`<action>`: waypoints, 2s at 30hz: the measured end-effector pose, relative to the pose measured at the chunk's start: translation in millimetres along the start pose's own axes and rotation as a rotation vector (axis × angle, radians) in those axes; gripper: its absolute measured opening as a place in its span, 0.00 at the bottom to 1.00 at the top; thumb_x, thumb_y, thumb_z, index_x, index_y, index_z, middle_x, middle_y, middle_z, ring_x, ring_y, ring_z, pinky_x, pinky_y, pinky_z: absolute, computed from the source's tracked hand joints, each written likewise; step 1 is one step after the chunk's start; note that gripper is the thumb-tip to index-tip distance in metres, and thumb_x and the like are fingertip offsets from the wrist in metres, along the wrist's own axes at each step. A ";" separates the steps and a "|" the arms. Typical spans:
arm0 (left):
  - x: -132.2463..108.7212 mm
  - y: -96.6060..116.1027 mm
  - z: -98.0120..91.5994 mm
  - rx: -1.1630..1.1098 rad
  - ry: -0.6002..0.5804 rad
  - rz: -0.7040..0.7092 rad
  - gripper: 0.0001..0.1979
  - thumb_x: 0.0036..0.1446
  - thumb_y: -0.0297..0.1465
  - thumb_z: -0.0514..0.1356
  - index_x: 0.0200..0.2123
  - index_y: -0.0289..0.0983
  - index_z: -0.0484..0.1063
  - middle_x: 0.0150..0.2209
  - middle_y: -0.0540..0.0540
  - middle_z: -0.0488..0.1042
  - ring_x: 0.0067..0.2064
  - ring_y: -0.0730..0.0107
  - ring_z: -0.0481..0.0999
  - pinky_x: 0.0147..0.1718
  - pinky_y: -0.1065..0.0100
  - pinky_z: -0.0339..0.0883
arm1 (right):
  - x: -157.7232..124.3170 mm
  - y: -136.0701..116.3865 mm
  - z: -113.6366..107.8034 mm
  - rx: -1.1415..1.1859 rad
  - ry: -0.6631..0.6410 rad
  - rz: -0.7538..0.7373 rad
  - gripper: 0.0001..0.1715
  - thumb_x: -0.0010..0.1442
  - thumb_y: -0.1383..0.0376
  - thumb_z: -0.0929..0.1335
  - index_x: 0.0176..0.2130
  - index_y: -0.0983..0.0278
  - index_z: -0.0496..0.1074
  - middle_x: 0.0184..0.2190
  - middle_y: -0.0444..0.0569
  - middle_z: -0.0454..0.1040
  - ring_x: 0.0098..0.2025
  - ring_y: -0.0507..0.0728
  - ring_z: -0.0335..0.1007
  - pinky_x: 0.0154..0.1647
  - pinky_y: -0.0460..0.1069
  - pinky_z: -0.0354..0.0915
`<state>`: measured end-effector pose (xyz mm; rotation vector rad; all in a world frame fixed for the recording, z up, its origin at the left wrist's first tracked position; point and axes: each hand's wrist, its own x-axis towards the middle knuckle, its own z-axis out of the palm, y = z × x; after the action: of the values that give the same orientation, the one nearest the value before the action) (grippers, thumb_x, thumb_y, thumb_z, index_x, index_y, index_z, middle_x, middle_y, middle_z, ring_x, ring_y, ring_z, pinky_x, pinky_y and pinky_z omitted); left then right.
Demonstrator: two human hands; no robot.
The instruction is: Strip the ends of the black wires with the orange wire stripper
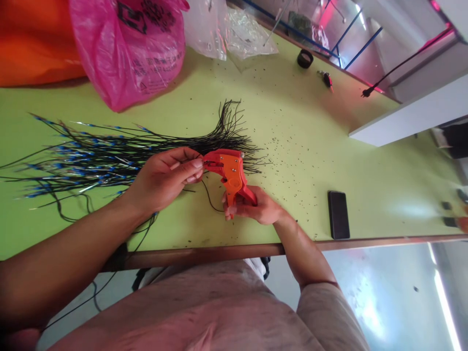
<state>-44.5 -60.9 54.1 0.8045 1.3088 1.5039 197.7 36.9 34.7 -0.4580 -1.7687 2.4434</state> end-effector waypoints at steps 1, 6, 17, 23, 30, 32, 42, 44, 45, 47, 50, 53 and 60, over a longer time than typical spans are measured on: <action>-0.1 0.3 0.1 0.005 -0.004 -0.001 0.13 0.54 0.39 0.74 0.31 0.40 0.75 0.24 0.51 0.70 0.26 0.73 0.65 0.27 0.69 0.60 | -0.1 -0.4 0.4 -0.002 0.004 0.004 0.22 0.69 0.54 0.80 0.52 0.65 0.77 0.38 0.50 0.84 0.39 0.56 0.82 0.43 0.51 0.75; -1.7 1.7 -0.1 0.043 -0.023 -0.001 0.13 0.55 0.37 0.73 0.29 0.40 0.73 0.23 0.52 0.67 0.26 0.72 0.63 0.26 0.69 0.57 | -0.8 -1.4 3.4 -0.016 0.024 0.002 0.21 0.69 0.53 0.80 0.50 0.65 0.77 0.35 0.48 0.83 0.36 0.55 0.80 0.41 0.51 0.74; -4.5 2.9 -1.2 -0.021 -0.013 0.011 0.19 0.54 0.43 0.77 0.29 0.41 0.72 0.23 0.53 0.62 0.24 0.74 0.57 0.23 0.67 0.47 | 1.2 -3.5 12.5 0.034 0.045 -0.017 0.18 0.71 0.53 0.78 0.43 0.64 0.76 0.30 0.45 0.81 0.30 0.53 0.80 0.35 0.49 0.75; -5.2 5.6 -1.0 -0.011 -0.027 0.054 0.19 0.54 0.42 0.77 0.29 0.40 0.71 0.22 0.54 0.62 0.23 0.75 0.56 0.23 0.67 0.48 | 0.4 -5.0 15.8 0.013 0.101 0.016 0.22 0.69 0.49 0.79 0.39 0.63 0.75 0.27 0.45 0.81 0.26 0.53 0.78 0.30 0.48 0.74; -14.5 7.7 2.6 0.033 0.027 0.113 0.16 0.57 0.38 0.75 0.29 0.41 0.71 0.22 0.55 0.63 0.23 0.74 0.58 0.23 0.66 0.49 | 0.3 -0.7 22.4 -0.077 0.222 -0.033 0.27 0.71 0.48 0.77 0.29 0.62 0.71 0.15 0.41 0.72 0.16 0.50 0.65 0.20 0.46 0.61; -14.3 6.3 4.5 0.016 0.048 0.110 0.16 0.55 0.38 0.76 0.29 0.41 0.71 0.21 0.55 0.63 0.23 0.74 0.58 0.23 0.67 0.50 | 1.5 1.1 22.7 -0.090 0.249 -0.063 0.30 0.72 0.49 0.76 0.26 0.61 0.68 0.13 0.40 0.69 0.15 0.48 0.60 0.18 0.45 0.58; -0.2 2.2 3.9 -0.173 0.077 0.024 0.19 0.50 0.44 0.81 0.32 0.40 0.79 0.19 0.54 0.67 0.22 0.75 0.61 0.22 0.68 0.53 | -3.8 -4.0 -8.8 0.114 -0.094 -0.068 0.28 0.67 0.52 0.79 0.57 0.67 0.78 0.43 0.56 0.86 0.42 0.60 0.87 0.35 0.48 0.71; -0.2 3.0 3.8 -0.186 0.083 0.019 0.19 0.50 0.44 0.81 0.32 0.40 0.79 0.18 0.55 0.66 0.22 0.75 0.60 0.23 0.67 0.52 | -6.7 -6.4 -14.0 0.116 -0.124 -0.038 0.29 0.66 0.51 0.79 0.57 0.67 0.78 0.43 0.57 0.86 0.41 0.60 0.87 0.34 0.47 0.69; -0.3 3.2 4.0 -0.198 0.086 0.018 0.18 0.50 0.43 0.81 0.31 0.40 0.79 0.18 0.55 0.65 0.22 0.75 0.59 0.23 0.67 0.51 | -8.2 -7.9 -16.2 0.119 -0.155 -0.022 0.31 0.66 0.50 0.79 0.57 0.67 0.78 0.43 0.58 0.87 0.41 0.60 0.87 0.33 0.47 0.68; -0.4 3.2 4.4 -0.218 0.093 0.014 0.17 0.51 0.42 0.80 0.32 0.40 0.79 0.19 0.55 0.63 0.22 0.75 0.58 0.24 0.67 0.50 | -11.3 -11.2 -19.9 0.128 -0.232 0.009 0.34 0.66 0.47 0.79 0.59 0.68 0.77 0.45 0.61 0.88 0.40 0.60 0.87 0.30 0.46 0.66; 0.4 2.8 4.4 -0.226 0.097 0.006 0.17 0.51 0.41 0.80 0.32 0.41 0.79 0.22 0.54 0.65 0.23 0.76 0.58 0.25 0.67 0.50 | -15.8 -14.9 -24.0 0.096 -0.315 0.068 0.36 0.66 0.50 0.80 0.63 0.68 0.76 0.52 0.67 0.88 0.41 0.60 0.88 0.34 0.47 0.72; 2.0 2.4 2.6 -0.222 0.073 0.018 0.19 0.51 0.45 0.81 0.33 0.41 0.78 0.24 0.54 0.65 0.23 0.77 0.58 0.25 0.66 0.50 | -18.4 -15.4 -26.9 0.040 -0.320 0.107 0.33 0.72 0.58 0.76 0.70 0.65 0.72 0.63 0.70 0.83 0.49 0.60 0.89 0.39 0.47 0.77; 0.6 1.8 3.9 -0.205 0.072 0.078 0.19 0.51 0.46 0.82 0.33 0.41 0.81 0.22 0.54 0.64 0.23 0.75 0.58 0.25 0.65 0.49 | -20.4 -16.1 -26.4 0.116 -0.303 0.173 0.38 0.69 0.57 0.78 0.72 0.62 0.72 0.70 0.69 0.77 0.67 0.70 0.83 0.56 0.58 0.84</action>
<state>-41.5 -58.9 56.6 0.6812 1.1635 1.7117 223.2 61.3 46.2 -0.2492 -1.7413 2.8489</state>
